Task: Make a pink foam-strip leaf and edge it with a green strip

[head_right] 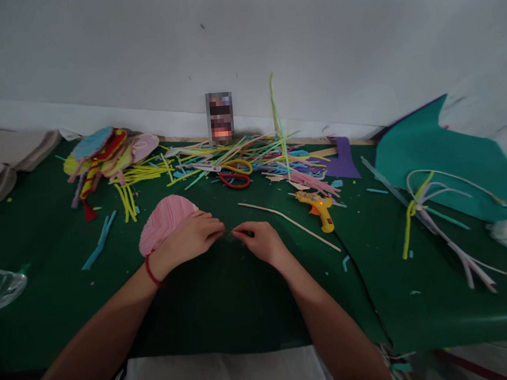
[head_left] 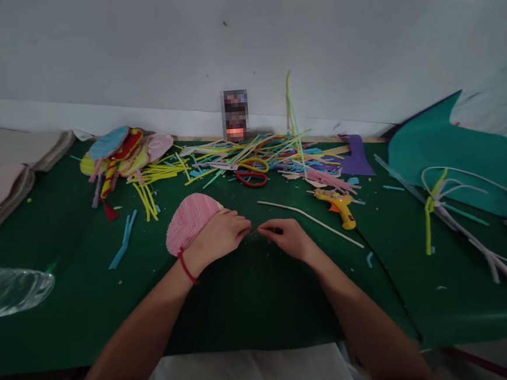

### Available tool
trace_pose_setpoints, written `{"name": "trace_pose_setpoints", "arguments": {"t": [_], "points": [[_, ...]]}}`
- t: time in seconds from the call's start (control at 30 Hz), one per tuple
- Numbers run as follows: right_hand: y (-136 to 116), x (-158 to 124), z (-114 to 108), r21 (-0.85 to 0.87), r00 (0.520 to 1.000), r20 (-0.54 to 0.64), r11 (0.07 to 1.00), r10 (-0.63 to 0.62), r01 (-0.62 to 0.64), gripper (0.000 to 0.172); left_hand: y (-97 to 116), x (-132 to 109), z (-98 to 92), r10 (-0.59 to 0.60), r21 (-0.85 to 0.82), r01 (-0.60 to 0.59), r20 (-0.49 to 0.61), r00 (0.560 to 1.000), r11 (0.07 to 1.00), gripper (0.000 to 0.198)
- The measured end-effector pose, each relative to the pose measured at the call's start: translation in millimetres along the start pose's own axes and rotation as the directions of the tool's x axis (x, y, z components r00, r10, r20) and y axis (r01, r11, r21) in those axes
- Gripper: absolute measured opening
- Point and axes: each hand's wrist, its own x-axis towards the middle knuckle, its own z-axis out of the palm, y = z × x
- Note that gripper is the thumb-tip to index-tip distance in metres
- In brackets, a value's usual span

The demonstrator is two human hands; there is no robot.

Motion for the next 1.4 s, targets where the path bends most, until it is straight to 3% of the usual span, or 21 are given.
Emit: {"name": "trace_pose_setpoints", "arguments": {"t": [0.63,0.83,1.1,1.27,1.4], "points": [[-5.1,-4.2,1.4,-0.083,0.996,-0.087,0.996,-0.022,0.015,0.013,5.8,1.0,-0.1,-0.047,-0.014,0.048,0.036,0.998,0.999,0.027],[-8.2,-5.1,1.6,-0.201,0.994,-0.109,0.979,-0.013,-0.009,0.014,5.9,1.5,-3.1,-0.126,-0.111,0.143,0.152,0.98,0.983,0.023],[-16.0,13.6,-23.7,-0.23,0.986,0.142,0.971,0.093,-0.059,0.019,5.9,23.5,-19.5,-0.161,-0.152,0.224,0.343,0.925,0.963,0.024],[-22.6,28.6,-42.9,-0.214,0.954,0.263,0.973,0.143,-0.087,0.019,3.4,36.5,-21.4,-0.174,-0.129,0.232,0.354,0.919,0.964,0.03],[-23.0,38.4,-42.6,-0.288,0.916,0.331,0.949,0.227,-0.132,0.019,1.6,39.8,-12.3,-0.17,-0.115,0.225,0.362,0.917,0.968,0.029]]}}
